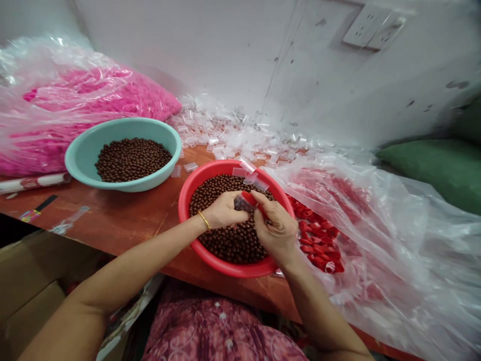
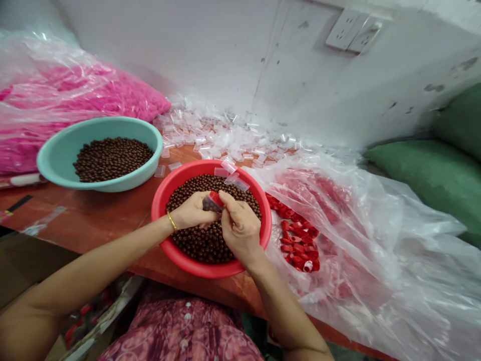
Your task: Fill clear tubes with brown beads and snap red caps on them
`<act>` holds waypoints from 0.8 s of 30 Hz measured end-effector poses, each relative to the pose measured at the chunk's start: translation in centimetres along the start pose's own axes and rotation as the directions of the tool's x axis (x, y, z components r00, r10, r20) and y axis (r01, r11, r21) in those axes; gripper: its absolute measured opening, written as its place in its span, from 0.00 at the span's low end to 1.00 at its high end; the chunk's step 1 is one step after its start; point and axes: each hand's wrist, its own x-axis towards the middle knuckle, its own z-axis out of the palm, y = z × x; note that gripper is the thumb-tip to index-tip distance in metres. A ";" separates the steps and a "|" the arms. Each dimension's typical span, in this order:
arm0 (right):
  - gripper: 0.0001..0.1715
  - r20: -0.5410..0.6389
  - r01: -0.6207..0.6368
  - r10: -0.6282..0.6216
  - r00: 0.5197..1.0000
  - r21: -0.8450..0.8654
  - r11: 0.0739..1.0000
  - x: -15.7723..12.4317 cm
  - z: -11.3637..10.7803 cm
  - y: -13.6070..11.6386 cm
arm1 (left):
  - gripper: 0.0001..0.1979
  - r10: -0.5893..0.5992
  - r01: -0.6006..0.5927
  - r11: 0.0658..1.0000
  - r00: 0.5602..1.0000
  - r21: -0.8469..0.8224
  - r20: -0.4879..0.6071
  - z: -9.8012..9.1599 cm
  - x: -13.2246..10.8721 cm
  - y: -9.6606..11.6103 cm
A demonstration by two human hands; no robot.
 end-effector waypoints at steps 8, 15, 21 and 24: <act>0.27 0.060 0.162 -0.158 0.986 -0.070 0.984 0.8 0.2 -0.2 | 0.09 0.002 -0.007 0.998 0.996 -0.058 -0.084 -0.2 -0.1 0.1; 0.23 0.111 0.128 -0.131 0.985 0.039 0.991 0.8 0.5 -0.1 | 0.08 0.018 -0.013 0.999 0.993 0.039 -0.115 -0.2 -0.1 -0.5; 0.20 0.119 0.046 -0.062 0.991 0.133 0.990 0.1 0.9 0.4 | 0.04 0.076 -0.062 0.982 0.994 0.178 -0.075 -0.7 -0.3 -0.8; 0.13 0.096 -0.117 0.092 0.991 0.296 0.948 0.3 0.4 1.8 | 0.06 0.101 -0.105 0.915 0.994 0.390 0.030 -0.4 -0.3 -0.4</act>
